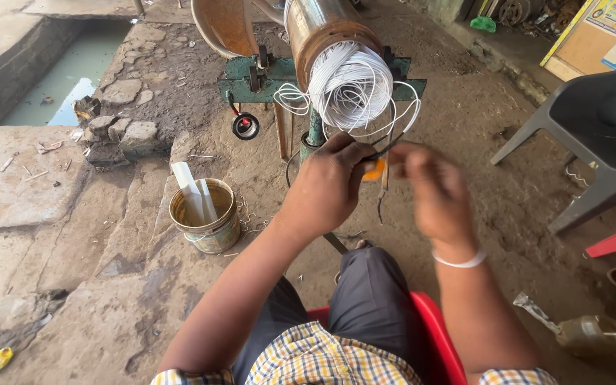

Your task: The person sits on a chair and wraps black tape around a loose coil of white cable, using an orange blade to cut the tape. They then adjust and press the taped coil on a drum spool and pull out a length of cable.

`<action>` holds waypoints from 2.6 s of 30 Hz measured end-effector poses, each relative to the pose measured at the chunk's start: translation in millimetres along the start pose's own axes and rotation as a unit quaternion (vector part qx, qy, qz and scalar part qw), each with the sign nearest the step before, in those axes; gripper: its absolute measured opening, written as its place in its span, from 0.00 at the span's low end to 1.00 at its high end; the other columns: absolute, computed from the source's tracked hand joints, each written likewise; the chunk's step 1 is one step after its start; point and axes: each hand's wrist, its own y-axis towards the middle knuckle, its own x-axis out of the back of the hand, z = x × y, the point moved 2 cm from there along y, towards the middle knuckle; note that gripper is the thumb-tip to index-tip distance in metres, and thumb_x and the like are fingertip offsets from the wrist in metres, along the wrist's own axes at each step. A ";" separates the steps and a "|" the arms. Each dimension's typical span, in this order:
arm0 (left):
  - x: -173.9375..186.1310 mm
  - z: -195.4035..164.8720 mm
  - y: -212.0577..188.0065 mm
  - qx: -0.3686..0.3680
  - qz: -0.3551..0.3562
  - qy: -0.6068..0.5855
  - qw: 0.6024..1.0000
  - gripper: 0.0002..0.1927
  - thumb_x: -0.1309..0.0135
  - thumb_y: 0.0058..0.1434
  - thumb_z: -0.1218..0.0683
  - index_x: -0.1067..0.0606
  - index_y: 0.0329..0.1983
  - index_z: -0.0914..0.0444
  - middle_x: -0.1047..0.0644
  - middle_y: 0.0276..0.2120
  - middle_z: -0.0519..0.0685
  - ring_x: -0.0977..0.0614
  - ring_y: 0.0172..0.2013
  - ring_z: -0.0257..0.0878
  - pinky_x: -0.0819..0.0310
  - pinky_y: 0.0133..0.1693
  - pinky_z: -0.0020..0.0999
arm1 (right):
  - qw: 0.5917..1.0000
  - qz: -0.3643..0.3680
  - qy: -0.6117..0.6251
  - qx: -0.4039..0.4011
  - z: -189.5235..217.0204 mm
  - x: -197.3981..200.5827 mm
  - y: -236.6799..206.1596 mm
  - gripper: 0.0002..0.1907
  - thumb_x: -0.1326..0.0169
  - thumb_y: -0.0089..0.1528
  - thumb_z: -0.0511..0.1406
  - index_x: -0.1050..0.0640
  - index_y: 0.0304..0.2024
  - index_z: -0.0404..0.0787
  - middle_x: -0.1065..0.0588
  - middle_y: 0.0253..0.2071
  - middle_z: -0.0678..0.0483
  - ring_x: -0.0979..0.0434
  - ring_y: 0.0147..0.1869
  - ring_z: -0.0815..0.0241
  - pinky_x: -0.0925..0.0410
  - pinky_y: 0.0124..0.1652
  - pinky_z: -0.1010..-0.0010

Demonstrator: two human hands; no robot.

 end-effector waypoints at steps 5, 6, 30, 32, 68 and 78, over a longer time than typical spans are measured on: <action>9.4 2.0 4.9 -0.014 0.020 -0.031 0.999 0.10 0.47 0.65 0.63 0.22 0.48 0.66 0.22 0.42 0.59 0.19 0.43 0.60 0.25 0.45 0.49 | 1.000 0.006 -0.014 -0.024 -54.7 -17.3 -8.1 0.17 0.46 0.73 0.45 0.23 0.50 0.36 0.27 0.38 0.61 0.30 0.43 0.72 0.35 0.45 0.82; 11.2 1.6 4.6 -0.020 0.015 -0.028 0.999 0.09 0.47 0.65 0.63 0.23 0.48 0.66 0.22 0.41 0.58 0.19 0.43 0.60 0.25 0.45 0.49 | 0.996 -0.025 -0.076 -0.025 -59.0 -18.4 -14.2 0.16 0.45 0.73 0.43 0.24 0.43 0.35 0.31 0.33 0.61 0.35 0.39 0.72 0.39 0.40 0.81; 3.0 -2.7 -12.9 -0.255 -0.034 0.313 0.914 0.19 0.46 0.58 0.56 0.21 0.52 0.66 0.25 0.46 0.50 0.23 0.45 0.46 0.29 0.49 0.43 | 0.951 0.097 0.228 -0.186 -16.1 10.1 16.6 0.35 0.57 0.74 0.57 0.24 0.57 0.31 0.28 0.25 0.56 0.29 0.25 0.68 0.34 0.26 0.77; 5.2 -2.4 -11.7 -0.238 -0.037 0.303 0.922 0.19 0.46 0.59 0.57 0.21 0.53 0.65 0.24 0.48 0.49 0.23 0.46 0.45 0.28 0.49 0.42 | 0.951 0.124 0.238 -0.150 -17.5 17.1 16.7 0.33 0.55 0.73 0.56 0.25 0.62 0.34 0.27 0.25 0.55 0.28 0.24 0.66 0.33 0.27 0.76; -2.9 8.2 -7.4 -0.058 -0.082 0.153 0.983 0.13 0.45 0.62 0.62 0.23 0.51 0.66 0.21 0.44 0.56 0.22 0.45 0.55 0.28 0.50 0.47 | 0.983 0.057 0.155 -0.081 -13.5 -6.0 25.6 0.27 0.50 0.73 0.49 0.23 0.48 0.28 0.23 0.35 0.52 0.22 0.38 0.64 0.27 0.40 0.71; 9.8 3.5 -2.9 -0.057 -0.047 0.069 0.995 0.08 0.47 0.64 0.64 0.24 0.47 0.67 0.21 0.41 0.58 0.21 0.45 0.60 0.28 0.48 0.51 | 0.997 -0.052 -0.005 -0.059 -72.7 -31.0 -27.7 0.14 0.44 0.71 0.40 0.21 0.39 0.34 0.27 0.29 0.59 0.29 0.33 0.71 0.35 0.35 0.79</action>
